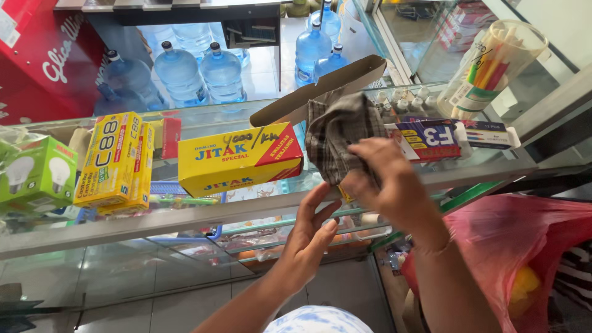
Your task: The person wipes the glass surface of a display counter and cleans various product boxes using a cloth. They pick up items such as light bulb boxes, a yellow box, and a pen container, wipe them, and place them back on the shelf.
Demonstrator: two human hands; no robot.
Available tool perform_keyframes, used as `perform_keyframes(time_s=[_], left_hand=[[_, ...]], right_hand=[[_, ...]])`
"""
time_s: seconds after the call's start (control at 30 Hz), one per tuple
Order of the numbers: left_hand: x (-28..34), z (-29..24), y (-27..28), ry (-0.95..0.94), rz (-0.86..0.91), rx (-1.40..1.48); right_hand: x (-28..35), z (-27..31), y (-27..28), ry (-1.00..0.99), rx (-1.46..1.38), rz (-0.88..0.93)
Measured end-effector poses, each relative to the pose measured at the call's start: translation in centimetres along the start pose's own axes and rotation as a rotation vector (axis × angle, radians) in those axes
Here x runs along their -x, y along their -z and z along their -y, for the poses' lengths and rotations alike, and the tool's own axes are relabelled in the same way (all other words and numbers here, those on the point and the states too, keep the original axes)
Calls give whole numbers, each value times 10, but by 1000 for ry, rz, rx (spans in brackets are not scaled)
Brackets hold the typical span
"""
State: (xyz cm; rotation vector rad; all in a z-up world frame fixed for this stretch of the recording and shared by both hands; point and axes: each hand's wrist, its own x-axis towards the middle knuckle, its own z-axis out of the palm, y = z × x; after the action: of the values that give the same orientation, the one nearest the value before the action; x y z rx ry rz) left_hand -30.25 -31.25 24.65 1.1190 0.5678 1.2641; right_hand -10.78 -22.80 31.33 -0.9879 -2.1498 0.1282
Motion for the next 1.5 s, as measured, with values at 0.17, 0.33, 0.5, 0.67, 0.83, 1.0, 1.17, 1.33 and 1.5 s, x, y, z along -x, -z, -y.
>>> perform_keyframes(time_s=[0.17, 0.33, 0.5, 0.67, 0.83, 1.0, 1.17, 1.33, 1.5], left_hand=[[5, 7, 2, 35, -39, -23], [11, 3, 1, 27, -31, 110], [3, -8, -1, 124, -19, 220], [-23, 3, -12, 119, -23, 653], [-17, 43, -10, 242, -12, 667], [-5, 76, -13, 301, 20, 585], [5, 70, -22, 248, 170, 272], [-9, 47, -10, 264, 153, 268], [-1, 39, -3, 320, 220, 123]], right_hand=[[4, 31, -20, -52, 290, 71], [6, 24, -25, -113, 127, -58], [23, 28, -16, -299, -289, -304], [61, 66, -14, -314, -389, -329], [76, 76, -14, -3, -35, -167], [57, 56, -5, -165, -86, -51], [22, 44, 8, -298, -252, -369], [38, 75, -3, -142, -7, -248], [56, 51, -10, -122, 95, -288]])
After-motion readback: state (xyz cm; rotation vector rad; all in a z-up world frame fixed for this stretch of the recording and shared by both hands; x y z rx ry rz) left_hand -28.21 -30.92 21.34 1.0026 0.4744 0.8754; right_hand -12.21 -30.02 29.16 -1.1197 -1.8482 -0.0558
